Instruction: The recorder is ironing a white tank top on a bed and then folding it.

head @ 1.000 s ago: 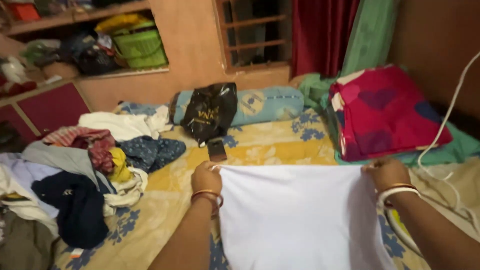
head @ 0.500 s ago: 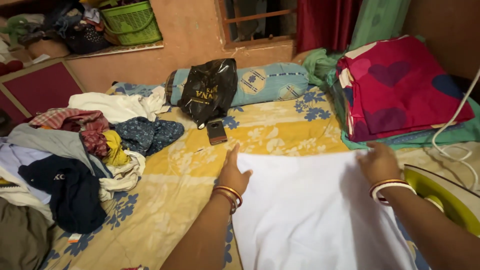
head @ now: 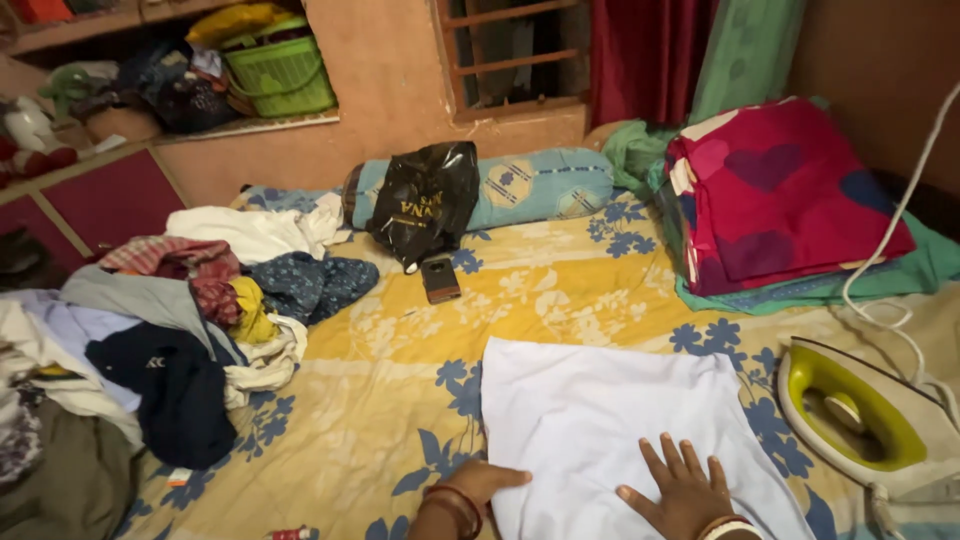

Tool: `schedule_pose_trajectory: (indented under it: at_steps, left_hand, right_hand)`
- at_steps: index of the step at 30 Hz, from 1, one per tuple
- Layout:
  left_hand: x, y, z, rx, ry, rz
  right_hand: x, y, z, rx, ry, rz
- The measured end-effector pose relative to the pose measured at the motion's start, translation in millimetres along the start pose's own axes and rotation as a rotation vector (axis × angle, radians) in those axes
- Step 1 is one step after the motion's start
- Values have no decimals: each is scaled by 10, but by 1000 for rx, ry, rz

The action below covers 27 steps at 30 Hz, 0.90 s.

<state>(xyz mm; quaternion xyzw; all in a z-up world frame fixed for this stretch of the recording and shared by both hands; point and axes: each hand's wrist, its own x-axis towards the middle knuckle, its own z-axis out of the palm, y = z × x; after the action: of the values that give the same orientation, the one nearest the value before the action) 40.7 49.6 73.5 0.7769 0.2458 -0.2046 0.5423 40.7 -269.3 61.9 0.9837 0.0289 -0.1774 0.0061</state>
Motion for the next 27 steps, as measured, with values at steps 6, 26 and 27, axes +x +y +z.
schedule_pose_trajectory:
  at_steps: [6, 26, 27]
  left_hand:
    - [95, -444, 1, -527, -353, 262]
    - [-963, 226, 335, 894, 324, 861]
    - [-943, 212, 506, 891, 318, 865]
  right_hand:
    - [-96, 63, 42, -38, -31, -62]
    - [-146, 129, 442, 83, -60, -277]
    - [-181, 144, 414, 81, -62, -270]
